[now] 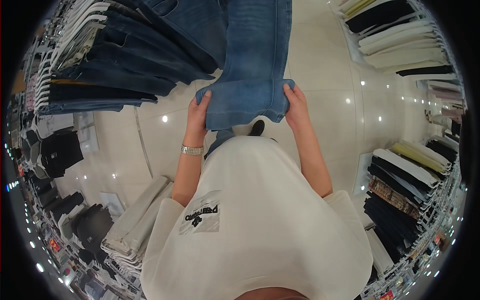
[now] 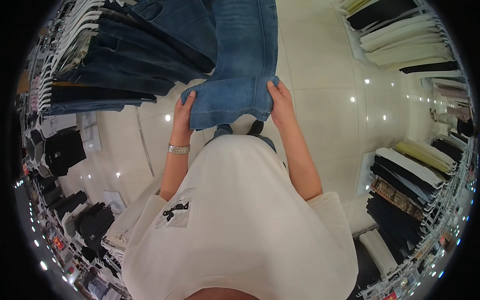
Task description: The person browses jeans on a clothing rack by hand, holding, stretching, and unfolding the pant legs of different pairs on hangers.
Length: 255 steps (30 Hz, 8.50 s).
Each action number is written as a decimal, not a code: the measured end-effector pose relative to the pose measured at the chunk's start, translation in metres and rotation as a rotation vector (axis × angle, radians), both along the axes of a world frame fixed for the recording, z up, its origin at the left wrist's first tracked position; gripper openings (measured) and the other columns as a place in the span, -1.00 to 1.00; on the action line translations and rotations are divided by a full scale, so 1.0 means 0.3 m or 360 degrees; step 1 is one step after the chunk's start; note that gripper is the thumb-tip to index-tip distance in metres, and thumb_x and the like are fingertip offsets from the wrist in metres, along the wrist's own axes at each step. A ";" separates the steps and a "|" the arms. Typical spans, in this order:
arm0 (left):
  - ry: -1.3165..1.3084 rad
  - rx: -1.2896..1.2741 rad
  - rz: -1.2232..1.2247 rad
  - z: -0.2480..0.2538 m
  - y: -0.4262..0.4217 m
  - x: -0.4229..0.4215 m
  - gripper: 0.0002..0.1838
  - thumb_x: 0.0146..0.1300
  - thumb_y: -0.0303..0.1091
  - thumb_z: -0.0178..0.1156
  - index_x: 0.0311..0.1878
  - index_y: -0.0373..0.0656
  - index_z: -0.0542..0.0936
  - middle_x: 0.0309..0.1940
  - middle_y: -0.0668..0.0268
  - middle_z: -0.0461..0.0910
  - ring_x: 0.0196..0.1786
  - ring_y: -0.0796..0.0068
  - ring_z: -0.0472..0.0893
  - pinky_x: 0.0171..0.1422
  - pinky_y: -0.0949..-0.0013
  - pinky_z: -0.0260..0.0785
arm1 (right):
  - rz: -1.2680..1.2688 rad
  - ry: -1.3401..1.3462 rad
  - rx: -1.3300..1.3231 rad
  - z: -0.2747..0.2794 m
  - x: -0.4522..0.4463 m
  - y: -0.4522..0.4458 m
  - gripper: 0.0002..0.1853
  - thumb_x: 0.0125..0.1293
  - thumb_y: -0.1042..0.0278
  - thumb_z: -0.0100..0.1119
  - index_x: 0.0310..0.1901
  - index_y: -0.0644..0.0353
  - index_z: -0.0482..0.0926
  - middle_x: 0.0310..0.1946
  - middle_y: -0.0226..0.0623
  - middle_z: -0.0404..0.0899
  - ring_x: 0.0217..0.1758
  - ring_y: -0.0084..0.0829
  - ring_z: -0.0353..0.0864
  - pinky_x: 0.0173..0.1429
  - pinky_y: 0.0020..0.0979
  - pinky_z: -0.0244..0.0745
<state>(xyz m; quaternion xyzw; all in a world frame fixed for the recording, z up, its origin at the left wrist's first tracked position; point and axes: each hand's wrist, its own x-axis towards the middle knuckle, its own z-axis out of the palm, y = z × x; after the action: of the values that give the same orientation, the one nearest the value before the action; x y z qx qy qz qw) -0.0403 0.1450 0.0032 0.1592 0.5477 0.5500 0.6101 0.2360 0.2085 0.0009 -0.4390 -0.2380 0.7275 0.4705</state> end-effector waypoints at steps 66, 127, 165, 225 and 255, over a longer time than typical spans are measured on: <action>-0.0427 0.0267 -0.0117 0.050 -0.079 -0.028 -0.29 0.26 -0.60 0.03 0.51 -0.28 0.13 0.13 0.23 0.57 0.18 0.39 0.58 0.47 0.11 0.33 | 0.0123 0.0464 -0.0038 -0.050 0.032 -0.027 -0.44 0.29 0.60 -0.05 0.35 0.41 0.29 0.03 -0.19 0.60 -0.09 -0.43 0.68 0.07 -0.38 0.65; 0.0746 -0.0239 -0.0721 -0.328 -0.174 -0.184 -0.71 0.38 -0.33 0.13 0.12 -0.17 0.57 -0.04 0.36 0.60 0.03 0.53 0.54 0.15 0.40 0.39 | 0.0397 -0.0902 -0.0175 -0.419 0.022 -0.055 -0.61 0.35 0.31 -0.03 0.13 0.23 0.59 0.10 -0.27 0.59 0.17 -0.37 0.50 0.29 -0.32 0.35; 0.1309 0.0641 0.0014 0.044 0.745 -0.559 -0.51 0.30 -0.26 0.30 0.21 -0.35 0.50 0.08 0.02 0.63 0.14 0.16 0.60 0.31 0.27 0.34 | 0.0041 -0.0843 0.0368 0.001 -0.365 0.569 -0.58 0.28 0.15 0.18 -0.03 0.37 0.61 -0.17 -0.26 0.66 -0.07 -0.40 0.61 0.06 -0.38 0.47; 0.2959 0.0497 -0.2532 -0.235 0.867 0.339 -0.83 0.18 -0.38 0.19 -0.27 -0.13 0.74 -0.26 0.16 0.73 -0.10 0.16 0.71 0.06 0.07 0.43 | 0.0761 -0.1546 0.0716 -0.560 -0.188 0.599 -0.58 0.16 0.21 0.32 0.03 0.22 0.63 -0.11 -0.01 0.69 -0.04 -0.07 0.69 0.01 -0.23 0.56; 0.2658 0.0780 -0.1914 -0.266 0.683 -0.065 -0.84 0.17 -0.35 0.27 -0.31 -0.25 0.68 -0.32 -0.05 0.67 -0.19 -0.02 0.70 -0.05 0.03 0.52 | 0.0527 -0.0789 0.0417 -0.219 -0.188 1.038 -0.57 0.27 0.04 0.32 0.00 0.22 0.69 -0.16 -0.27 0.72 -0.09 -0.43 0.66 0.02 -0.38 0.50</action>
<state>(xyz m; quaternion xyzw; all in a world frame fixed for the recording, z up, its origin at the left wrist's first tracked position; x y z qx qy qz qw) -0.0599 0.3500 -0.0765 0.8509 0.4985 -0.0313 0.1630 0.1797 0.5199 -0.0649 -0.4937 -0.5053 0.6283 0.3259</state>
